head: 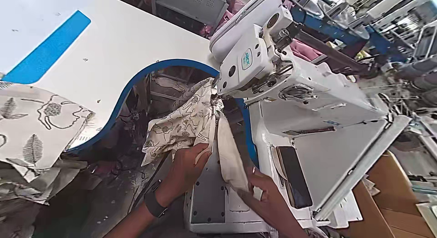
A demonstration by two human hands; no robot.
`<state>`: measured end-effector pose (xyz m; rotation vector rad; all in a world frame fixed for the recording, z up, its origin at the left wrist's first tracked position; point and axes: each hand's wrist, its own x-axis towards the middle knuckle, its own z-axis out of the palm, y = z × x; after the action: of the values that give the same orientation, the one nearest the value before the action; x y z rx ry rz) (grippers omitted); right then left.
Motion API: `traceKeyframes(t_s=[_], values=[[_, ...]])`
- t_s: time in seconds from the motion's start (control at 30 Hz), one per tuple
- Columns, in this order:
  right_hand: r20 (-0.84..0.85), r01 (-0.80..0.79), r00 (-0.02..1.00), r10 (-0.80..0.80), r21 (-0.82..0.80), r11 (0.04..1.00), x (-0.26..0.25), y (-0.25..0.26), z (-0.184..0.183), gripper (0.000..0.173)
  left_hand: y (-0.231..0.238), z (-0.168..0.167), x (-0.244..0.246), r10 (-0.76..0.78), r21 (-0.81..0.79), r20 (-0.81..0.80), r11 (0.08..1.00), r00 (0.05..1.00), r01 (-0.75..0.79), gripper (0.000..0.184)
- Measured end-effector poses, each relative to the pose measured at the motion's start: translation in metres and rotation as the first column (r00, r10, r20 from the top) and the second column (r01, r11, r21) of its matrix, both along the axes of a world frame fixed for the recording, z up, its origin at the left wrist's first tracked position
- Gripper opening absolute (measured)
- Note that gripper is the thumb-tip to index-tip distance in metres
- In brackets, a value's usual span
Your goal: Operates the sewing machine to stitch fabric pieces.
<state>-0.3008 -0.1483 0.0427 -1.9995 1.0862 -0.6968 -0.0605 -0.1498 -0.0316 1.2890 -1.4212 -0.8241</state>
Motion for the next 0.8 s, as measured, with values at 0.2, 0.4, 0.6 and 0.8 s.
traceKeyframes(t_s=[0.2,0.4,0.6,0.8], values=[[-0.097,0.046,0.993,-0.063,-0.172,0.984,0.010,-0.007,0.024,0.016,0.002,0.000,-0.001,0.040,0.017,-0.012,0.999,0.999,-0.039,0.029],[-0.541,-0.066,0.634,-0.553,-0.751,0.657,0.013,-0.001,0.068,0.025,0.002,-0.002,-0.001,0.041,0.047,-0.030,0.998,0.999,-0.040,0.030],[-0.599,-0.326,0.799,-0.056,-0.510,0.796,0.079,0.045,0.021,0.016,-0.002,-0.005,-0.002,0.053,0.018,-0.035,0.998,0.998,-0.052,0.030],[-0.570,-0.112,0.791,-0.224,-0.494,0.862,0.026,0.026,0.076,0.030,-0.001,-0.008,0.003,0.016,0.069,-0.081,0.998,0.997,-0.010,0.029]])
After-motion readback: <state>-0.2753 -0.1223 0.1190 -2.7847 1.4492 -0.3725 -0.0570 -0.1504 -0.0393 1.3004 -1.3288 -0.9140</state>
